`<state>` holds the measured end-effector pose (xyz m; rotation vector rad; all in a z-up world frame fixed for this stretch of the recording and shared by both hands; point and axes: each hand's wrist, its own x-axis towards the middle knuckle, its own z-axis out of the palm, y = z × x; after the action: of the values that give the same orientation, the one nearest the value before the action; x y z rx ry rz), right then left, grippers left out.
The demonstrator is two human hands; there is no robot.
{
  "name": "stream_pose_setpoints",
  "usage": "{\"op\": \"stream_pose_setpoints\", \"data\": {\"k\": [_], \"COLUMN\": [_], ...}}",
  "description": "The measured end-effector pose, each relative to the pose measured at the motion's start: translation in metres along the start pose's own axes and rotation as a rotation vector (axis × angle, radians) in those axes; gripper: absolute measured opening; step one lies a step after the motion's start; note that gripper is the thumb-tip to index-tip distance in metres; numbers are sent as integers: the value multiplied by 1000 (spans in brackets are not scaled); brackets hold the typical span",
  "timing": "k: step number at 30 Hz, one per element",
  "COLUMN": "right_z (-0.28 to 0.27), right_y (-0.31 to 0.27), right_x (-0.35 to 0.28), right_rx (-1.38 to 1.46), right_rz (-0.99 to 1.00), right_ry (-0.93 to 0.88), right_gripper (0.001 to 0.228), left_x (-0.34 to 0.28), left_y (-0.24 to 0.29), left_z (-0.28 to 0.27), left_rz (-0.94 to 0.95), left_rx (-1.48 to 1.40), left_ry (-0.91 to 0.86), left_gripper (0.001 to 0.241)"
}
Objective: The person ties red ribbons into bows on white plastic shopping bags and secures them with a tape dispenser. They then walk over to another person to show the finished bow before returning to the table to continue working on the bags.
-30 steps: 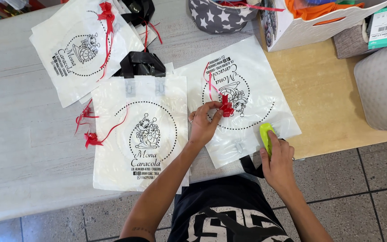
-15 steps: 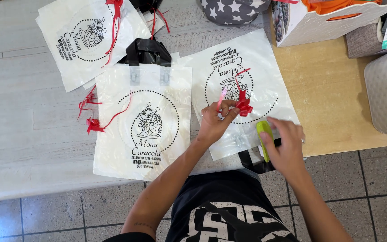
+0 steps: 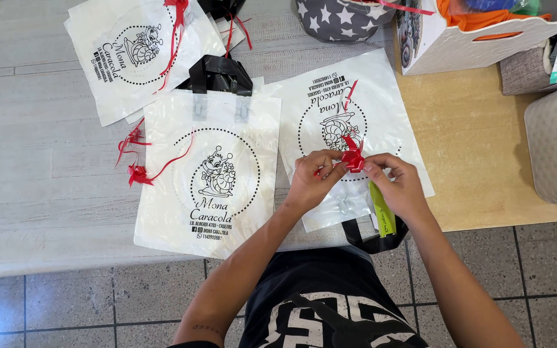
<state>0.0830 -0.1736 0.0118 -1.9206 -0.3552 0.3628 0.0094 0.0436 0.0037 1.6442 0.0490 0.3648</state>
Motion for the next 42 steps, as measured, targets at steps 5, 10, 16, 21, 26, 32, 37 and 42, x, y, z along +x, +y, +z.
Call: {"op": "stream_pose_setpoints", "data": {"k": [5,10,16,21,26,32,37,42], "right_z": [1,1,-3,-12,-25,-24,-24,-21], "right_y": [6,14,22,8,-28,-46,-61,-58], "right_x": [0,1,2,2,-9,-24,-37,-48], "right_rx": [-44,-66,-74,3,-110,-206,-293,-347], "right_rz": [-34,-24,6,-23,59,57,-19,-167], "right_ry": [-18,22,177,223,119,87,42,101], "right_gripper": [19,12,17,15,14,9,5,8], "left_x": [-1,6,22,46,69,76,67,55], "left_y": [-13,-4,5,-13,24,34,74,66], "left_z": [9,10,-8,-50,-63,-34,-2,15], "left_rz": [-25,69,79,-102,-172,-116,-304,-451], "left_rx": [107,83,-26,119,68,184,274,124], "left_ry": [17,23,-97,10,120,-241,-621,-644], "left_gripper": [54,57,48,56,47,19,61,52]}}
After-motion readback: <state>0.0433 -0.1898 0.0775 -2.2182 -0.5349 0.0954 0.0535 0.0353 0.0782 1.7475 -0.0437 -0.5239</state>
